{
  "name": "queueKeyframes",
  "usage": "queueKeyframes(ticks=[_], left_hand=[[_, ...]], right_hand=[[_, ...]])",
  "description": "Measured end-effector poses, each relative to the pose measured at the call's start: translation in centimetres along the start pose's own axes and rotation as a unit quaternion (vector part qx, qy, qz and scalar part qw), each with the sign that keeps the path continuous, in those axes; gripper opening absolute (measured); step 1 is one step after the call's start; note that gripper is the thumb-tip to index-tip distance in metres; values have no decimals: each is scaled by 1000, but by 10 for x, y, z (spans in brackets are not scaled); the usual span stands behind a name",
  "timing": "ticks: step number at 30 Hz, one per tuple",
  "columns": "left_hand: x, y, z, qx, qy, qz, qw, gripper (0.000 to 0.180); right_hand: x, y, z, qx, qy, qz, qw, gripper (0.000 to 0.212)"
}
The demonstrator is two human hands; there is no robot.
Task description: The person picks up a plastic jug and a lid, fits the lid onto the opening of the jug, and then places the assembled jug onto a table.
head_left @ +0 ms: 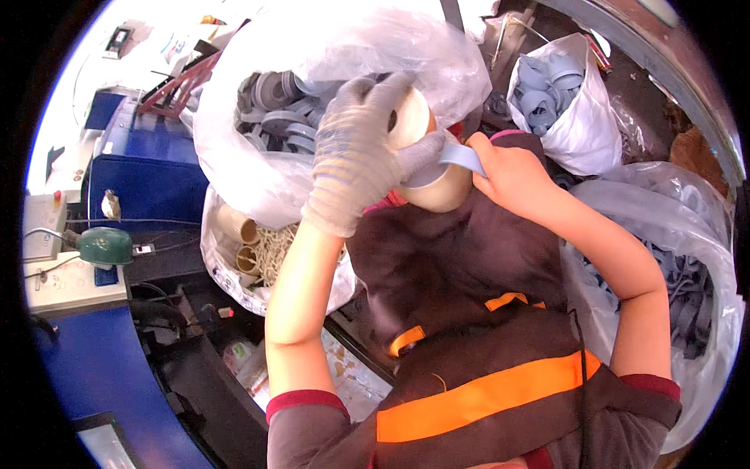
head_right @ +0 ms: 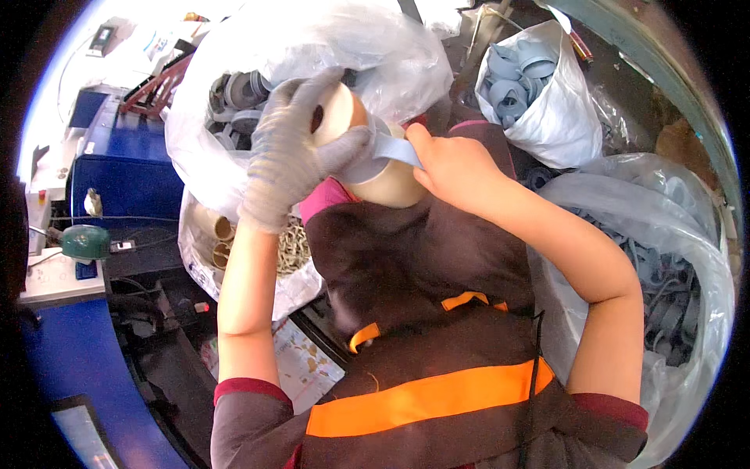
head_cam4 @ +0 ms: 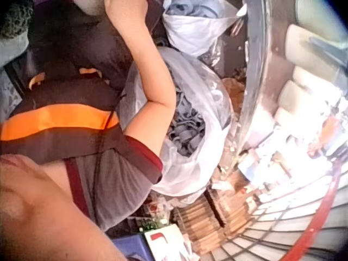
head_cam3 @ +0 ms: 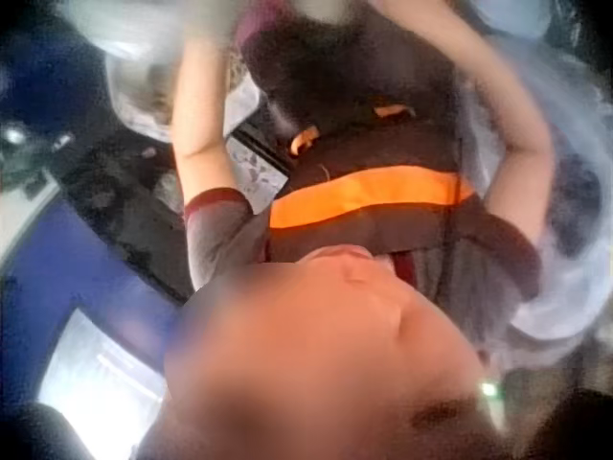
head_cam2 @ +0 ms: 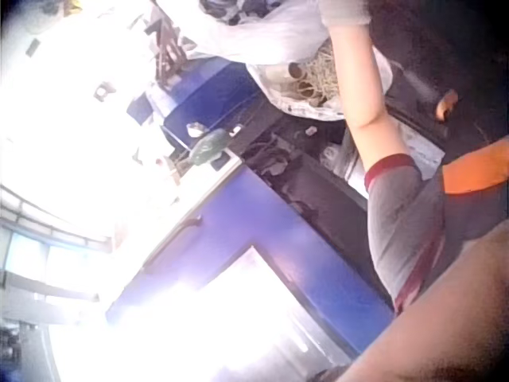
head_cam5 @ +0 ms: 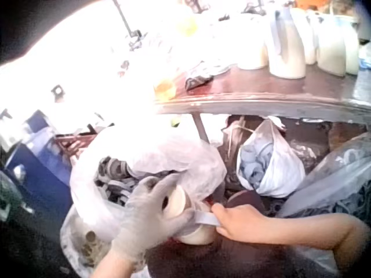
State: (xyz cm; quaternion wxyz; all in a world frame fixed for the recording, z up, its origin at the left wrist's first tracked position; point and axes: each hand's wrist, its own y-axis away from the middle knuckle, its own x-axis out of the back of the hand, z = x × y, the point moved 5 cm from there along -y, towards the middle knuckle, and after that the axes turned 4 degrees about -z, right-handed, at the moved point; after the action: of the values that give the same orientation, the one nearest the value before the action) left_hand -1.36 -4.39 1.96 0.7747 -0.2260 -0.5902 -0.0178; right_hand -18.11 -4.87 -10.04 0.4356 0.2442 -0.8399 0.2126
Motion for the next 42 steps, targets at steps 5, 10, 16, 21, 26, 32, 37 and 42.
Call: queueKeyframes(ticks=[5, 10, 16, 21, 26, 32, 37, 42], left_hand=[[70, -14, 26, -103, 198, 168, 960, 52], [38, -1, 37, -89, -12, 20, 996, 55], [-26, 3, 10, -74, -34, -11, 997, 63], [8, 41, 5, 9, 251, 48, 967, 60], [28, 83, -7, 36, 199, 28, 979, 59], [-14, 114, -50, 122, 272, -75, 951, 42], [-20, 184, -109, 337, 405, 36, 850, 32], [-17, 248, -142, 514, 588, 188, 595, 51]], right_hand=[[-4, 11, 6, -35, 13, -41, 998, 35], [-4, 8, -4, -4, 16, -22, 1000, 38], [-6, 6, 1, 0, -5, -27, 1000, 34], [16, -2, 28, -125, -247, 37, 960, 32], [55, -16, -5, -91, -212, 15, 973, 29], [20, -35, -89, 59, -196, -194, 960, 25], [-56, -124, -49, -75, -417, -183, 887, 27], [-171, -232, -42, -78, -324, -160, 929, 35]])
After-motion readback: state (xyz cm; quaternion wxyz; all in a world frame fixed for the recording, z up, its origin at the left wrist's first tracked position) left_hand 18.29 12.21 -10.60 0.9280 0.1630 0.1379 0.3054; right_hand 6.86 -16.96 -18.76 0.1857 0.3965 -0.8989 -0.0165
